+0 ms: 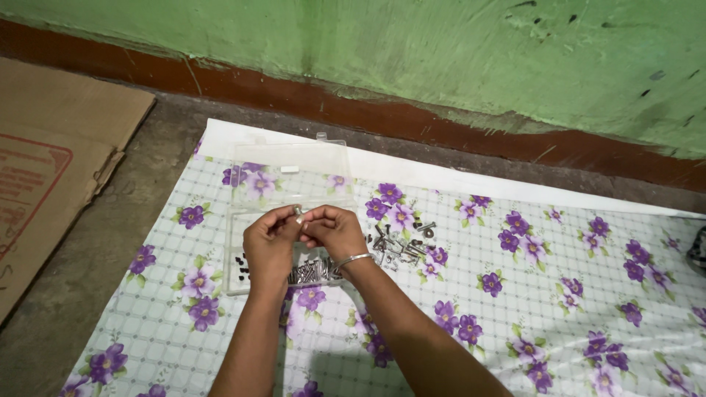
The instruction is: The person sits on a floral-patterned sheet on the floor and assembles small metal hardware components. They pick up screws and nuts from a plastic organizer and the sheet, then thread the nuts onto the screws by hand.
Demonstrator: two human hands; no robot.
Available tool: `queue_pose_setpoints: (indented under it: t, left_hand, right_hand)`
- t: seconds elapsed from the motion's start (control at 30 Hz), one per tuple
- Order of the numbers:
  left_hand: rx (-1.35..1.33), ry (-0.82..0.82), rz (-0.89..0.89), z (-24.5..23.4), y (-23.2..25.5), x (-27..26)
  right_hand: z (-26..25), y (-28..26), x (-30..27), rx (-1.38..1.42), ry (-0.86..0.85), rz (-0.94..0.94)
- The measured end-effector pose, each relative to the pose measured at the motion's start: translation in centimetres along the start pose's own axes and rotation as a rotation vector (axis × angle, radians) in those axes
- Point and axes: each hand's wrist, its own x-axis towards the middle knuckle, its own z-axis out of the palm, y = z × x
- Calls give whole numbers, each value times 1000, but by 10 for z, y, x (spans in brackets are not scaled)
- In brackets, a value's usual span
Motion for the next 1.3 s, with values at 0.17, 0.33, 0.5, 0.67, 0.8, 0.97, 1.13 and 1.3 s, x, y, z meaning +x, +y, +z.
queue_pose_setpoints:
  t: [0.17,0.33,0.5,0.67,0.8,0.97,1.13,1.3]
  left_hand:
    - [41,49,-48,0,3,0]
    - [294,136,38,-11,10,4]
    - [577,197,73,-39,24,13]
    - [921,180,265,-54,24,15]
    - [1132,180,76,-51,22,13]
    - [1265,195,76,-53,11,11]
    - [1330,184,67,-56,-2,13]
    - [1340,164,47,-55,-10,13]
  right_hand:
    - [0,3,2,-20,-1,-24]
    - [8,0,4,-184,1,-153]
    - [23,-14,9,-434,115,-230]
    - [38,-17,21,-652,52,-320]
    - [53,-13,32,-938,-12,-328]
    - [63,-8,43,-1180,-81,-402]
    - [67,-1,51,-1269,-115,-405]
    - [66,8,52,-1293,-119,-483]
